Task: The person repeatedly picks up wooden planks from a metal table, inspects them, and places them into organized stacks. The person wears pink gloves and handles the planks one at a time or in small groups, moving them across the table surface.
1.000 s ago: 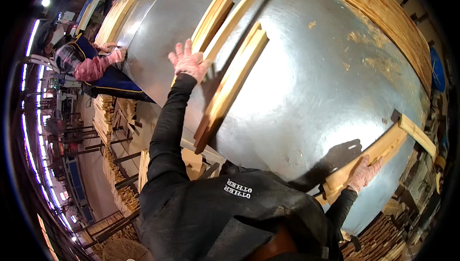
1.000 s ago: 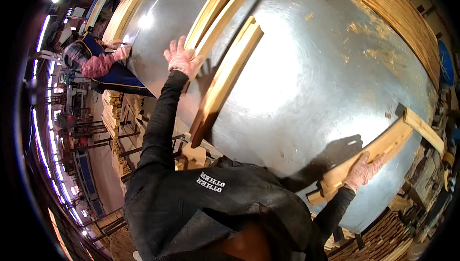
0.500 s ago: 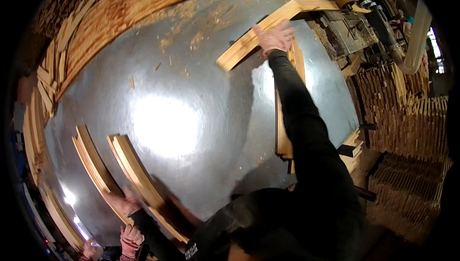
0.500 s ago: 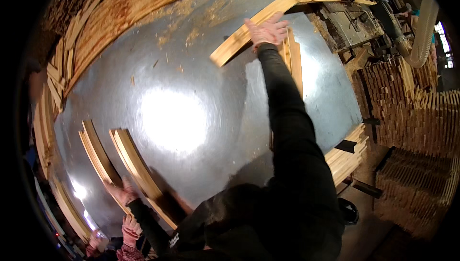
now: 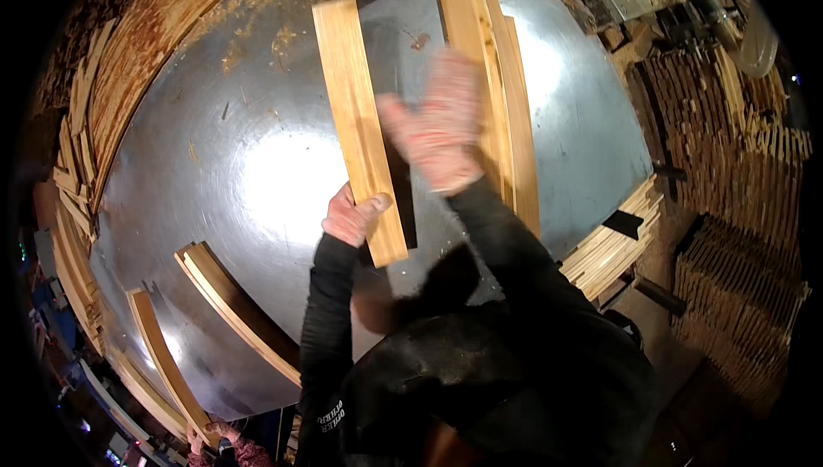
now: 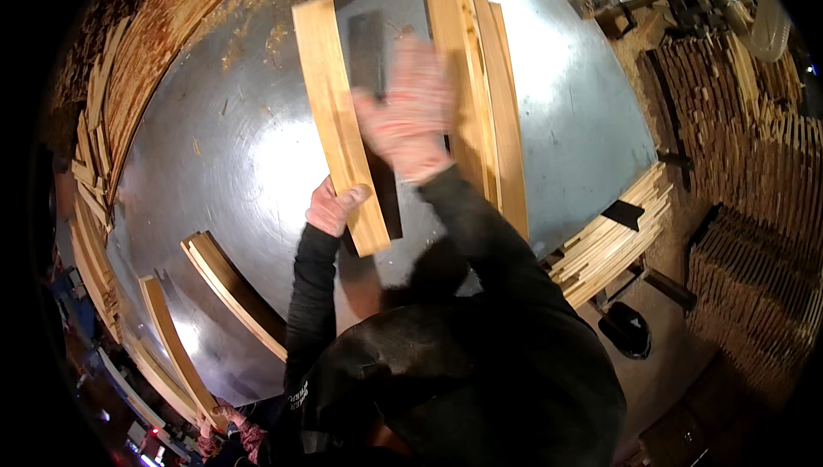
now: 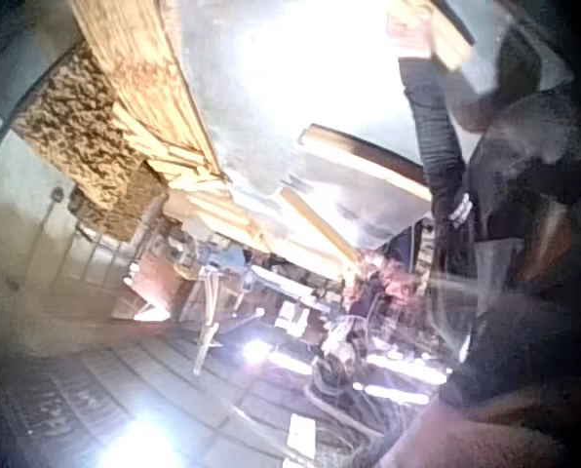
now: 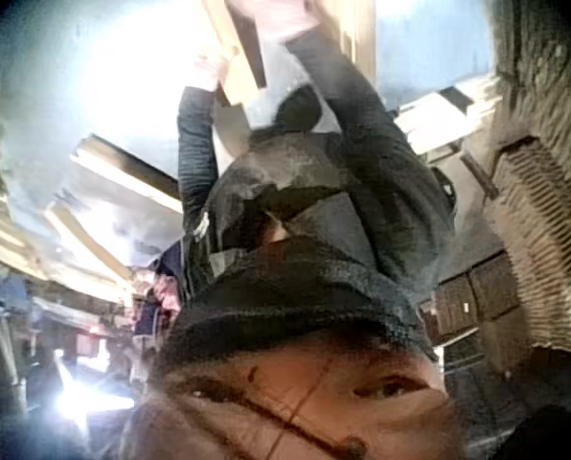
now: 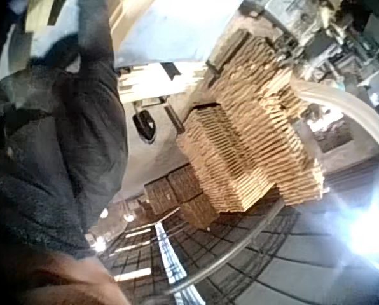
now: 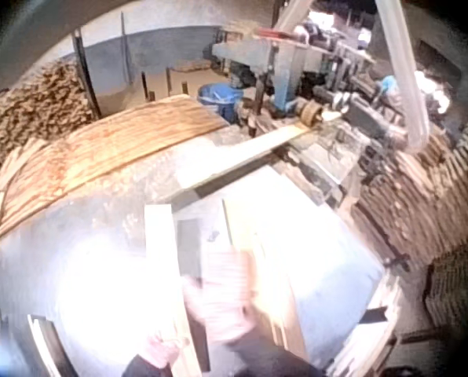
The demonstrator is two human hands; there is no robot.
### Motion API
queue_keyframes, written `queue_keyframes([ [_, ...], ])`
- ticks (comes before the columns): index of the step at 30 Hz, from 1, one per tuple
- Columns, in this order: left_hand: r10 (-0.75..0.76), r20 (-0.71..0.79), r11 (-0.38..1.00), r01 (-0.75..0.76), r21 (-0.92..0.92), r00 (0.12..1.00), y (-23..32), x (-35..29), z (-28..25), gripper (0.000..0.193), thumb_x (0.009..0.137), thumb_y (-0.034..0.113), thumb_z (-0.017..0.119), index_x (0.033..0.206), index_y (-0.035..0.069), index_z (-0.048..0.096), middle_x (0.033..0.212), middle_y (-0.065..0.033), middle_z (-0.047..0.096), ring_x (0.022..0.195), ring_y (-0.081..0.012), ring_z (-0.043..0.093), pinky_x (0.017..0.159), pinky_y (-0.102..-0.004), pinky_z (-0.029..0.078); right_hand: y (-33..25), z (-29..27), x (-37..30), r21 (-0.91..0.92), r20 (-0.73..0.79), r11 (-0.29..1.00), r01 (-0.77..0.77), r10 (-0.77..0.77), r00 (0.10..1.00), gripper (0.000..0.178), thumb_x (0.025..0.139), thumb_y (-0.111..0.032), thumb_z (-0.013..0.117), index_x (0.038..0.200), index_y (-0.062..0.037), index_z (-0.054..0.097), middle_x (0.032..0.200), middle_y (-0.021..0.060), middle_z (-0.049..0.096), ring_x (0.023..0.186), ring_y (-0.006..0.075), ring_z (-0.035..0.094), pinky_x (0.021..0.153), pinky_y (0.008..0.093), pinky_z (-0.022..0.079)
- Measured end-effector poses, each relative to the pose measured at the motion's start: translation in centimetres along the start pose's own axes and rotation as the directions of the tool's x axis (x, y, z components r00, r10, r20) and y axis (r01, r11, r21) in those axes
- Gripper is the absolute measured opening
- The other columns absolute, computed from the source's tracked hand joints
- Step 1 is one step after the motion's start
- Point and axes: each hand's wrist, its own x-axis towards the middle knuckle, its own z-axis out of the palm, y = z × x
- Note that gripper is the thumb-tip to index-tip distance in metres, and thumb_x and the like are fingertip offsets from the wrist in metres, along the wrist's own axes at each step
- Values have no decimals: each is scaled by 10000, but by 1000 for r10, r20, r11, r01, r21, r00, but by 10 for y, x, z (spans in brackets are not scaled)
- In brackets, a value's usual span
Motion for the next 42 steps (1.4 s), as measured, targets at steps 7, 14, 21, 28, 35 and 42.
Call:
queue_keyframes([
  [7, -9, -431, 964, 122, 236, 902, -83, -58, 10, 396, 831, 191, 723, 1147, -8, 591, 960, -105, 685, 826, -198, 629, 787, -334, 500, 79, -91, -57, -510, 354, 860, -22, 233, 906, 1043, 711, -517, 748, 1441, 38, 251, 1455, 284, 306, 1365, 424, 298, 1127, 566, 159],
  [14, 592, -371, 736, -292, 611, 716, -59, -96, 51, 783, 826, 229, 749, 1423, -37, 320, 1373, -218, 426, 1177, -343, 518, 1008, -384, 437, 47, -80, -72, -293, 565, 956, -21, 191, 803, 815, 824, -84, 556, 1536, -142, 165, 1552, 271, 165, 1331, 459, 370, 1031, 457, 414],
  [21, -100, 110, 865, 141, -481, 989, -57, -69, 106, 735, 858, 341, 705, 1407, -14, 369, 1294, -123, 522, 1199, -216, 495, 1017, -338, 401, 49, -76, -161, 721, 473, 556, -413, 39, 880, 745, 962, -136, 503, 1547, -106, 42, 1520, 232, 297, 1343, 343, 405, 1070, 340, 364],
  [28, -56, 247, 677, 218, -703, 967, -67, -78, 80, 622, 733, 69, 664, 1321, 21, 466, 1074, -79, 595, 931, -200, 593, 837, -366, 528, 107, -121, -101, -247, 194, 943, -222, 272, 943, 827, 837, -428, 668, 1485, -69, 299, 1483, 235, 353, 1382, 387, 321, 1107, 473, 331],
  [35, 143, 276, 509, 169, -844, 950, -79, -104, 41, 718, 660, 181, 770, 1285, -29, 487, 1186, -136, 576, 1015, -281, 607, 818, -418, 546, 134, -133, -94, -131, 525, 837, -532, 514, 679, 999, 750, -293, 795, 1522, -81, 197, 1497, 227, 341, 1388, 354, 341, 1105, 440, 353],
  [42, 170, 297, 424, 203, -883, 940, -54, -136, 34, 758, 644, 133, 799, 1311, 4, 462, 1185, -177, 561, 962, -284, 619, 906, -498, 502, 71, -106, -107, 46, 700, -639, -768, -528, 481, 646, 818, -121, 693, 1357, 87, 404, 1221, 216, 557, 1179, 307, 542, 1019, 398, 476],
])
